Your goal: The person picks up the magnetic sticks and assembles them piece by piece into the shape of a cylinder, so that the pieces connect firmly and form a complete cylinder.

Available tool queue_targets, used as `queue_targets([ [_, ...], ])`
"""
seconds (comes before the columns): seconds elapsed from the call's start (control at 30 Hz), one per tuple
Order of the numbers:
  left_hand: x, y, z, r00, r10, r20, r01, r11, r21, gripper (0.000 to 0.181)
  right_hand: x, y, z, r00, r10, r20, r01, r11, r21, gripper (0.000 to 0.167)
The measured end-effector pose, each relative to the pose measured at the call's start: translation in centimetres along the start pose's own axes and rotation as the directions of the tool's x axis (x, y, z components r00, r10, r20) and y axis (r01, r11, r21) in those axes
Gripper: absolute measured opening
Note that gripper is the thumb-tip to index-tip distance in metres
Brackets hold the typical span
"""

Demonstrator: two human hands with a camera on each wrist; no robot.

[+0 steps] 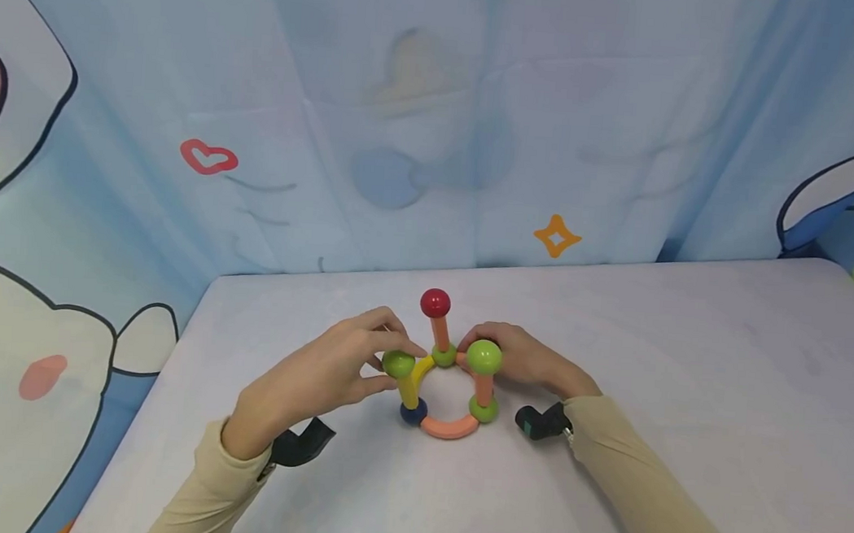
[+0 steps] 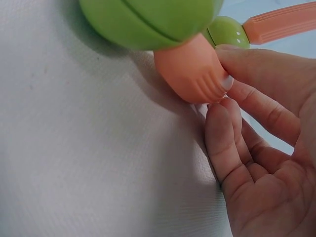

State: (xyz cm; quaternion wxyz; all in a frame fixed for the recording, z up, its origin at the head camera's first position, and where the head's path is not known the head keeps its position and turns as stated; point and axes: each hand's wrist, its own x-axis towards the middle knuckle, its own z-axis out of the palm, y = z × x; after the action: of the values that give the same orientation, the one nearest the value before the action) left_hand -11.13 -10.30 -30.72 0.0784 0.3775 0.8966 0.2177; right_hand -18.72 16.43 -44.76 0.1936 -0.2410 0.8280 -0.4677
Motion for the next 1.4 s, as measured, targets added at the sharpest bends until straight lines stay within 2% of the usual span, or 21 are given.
queue_targets([
  [0.2, 0.0, -0.2, 0.4, 1.000, -0.015, 0.004, 0.015, 1.000, 0.007, 0.038, 0.0, 0.0, 0.0, 1.000, -0.010, 0.000, 0.010, 1.000, 0.000, 0.023],
  [0.43, -0.1, -0.4, 0.8, 1.000, 0.017, -0.017, -0.017, 1.000, 0.018, 0.035, 0.0, -0.1, 0.0, 1.000, -0.012, -0.002, 0.012, 1.000, -0.007, 0.023],
  [0.67, -0.3, -0.7, 1.0, 0.999, 0.029, -0.031, -0.028, 0.999, 0.030, 0.045, -0.1, 0.1, -0.1, 1.000, -0.024, -0.003, 0.024, 1.000, -0.004, 0.023],
  [0.77, -0.6, -0.9, 0.8, 0.999, 0.004, -0.033, -0.003, 1.000, 0.026, 0.049, 0.0, 0.1, 0.0, 1.000, -0.017, -0.003, 0.017, 1.000, -0.002, 0.023],
  [0.93, -2.0, -1.5, -0.1, 0.994, -0.093, -0.056, 0.093, 0.996, -0.007, 0.066, -0.1, 0.2, 0.2, 1.000, 0.010, -0.015, -0.010, 1.000, 0.007, 0.023],
  [1.03, -3.1, -2.7, 0.1, 0.980, -0.174, -0.094, 0.169, 0.984, -0.058, 0.068, -0.2, 0.4, 0.4, 1.000, 0.004, -0.013, -0.004, 1.000, 0.010, 0.023],
  [1.17, -4.1, -5.1, 2.2, 0.942, -0.287, -0.177, 0.264, 0.954, -0.139, 0.054, -0.3, 0.8, 0.8, 1.000, 0.009, -0.015, -0.009, 1.000, 0.015, 0.022],
  [1.27, -4.2, -6.8, 4.3, 0.910, -0.360, -0.204, 0.324, 0.927, -0.190, 0.044, -0.4, 1.0, 0.8, 1.000, 0.020, -0.024, -0.019, 1.000, 0.017, 0.021],
  [1.4, -3.6, -8.0, 6.4, 0.888, -0.419, -0.189, 0.383, 0.901, -0.203, 0.039, -0.4, 1.2, 0.6, 1.000, 0.013, -0.027, -0.013, 1.000, 0.012, 0.021],
])
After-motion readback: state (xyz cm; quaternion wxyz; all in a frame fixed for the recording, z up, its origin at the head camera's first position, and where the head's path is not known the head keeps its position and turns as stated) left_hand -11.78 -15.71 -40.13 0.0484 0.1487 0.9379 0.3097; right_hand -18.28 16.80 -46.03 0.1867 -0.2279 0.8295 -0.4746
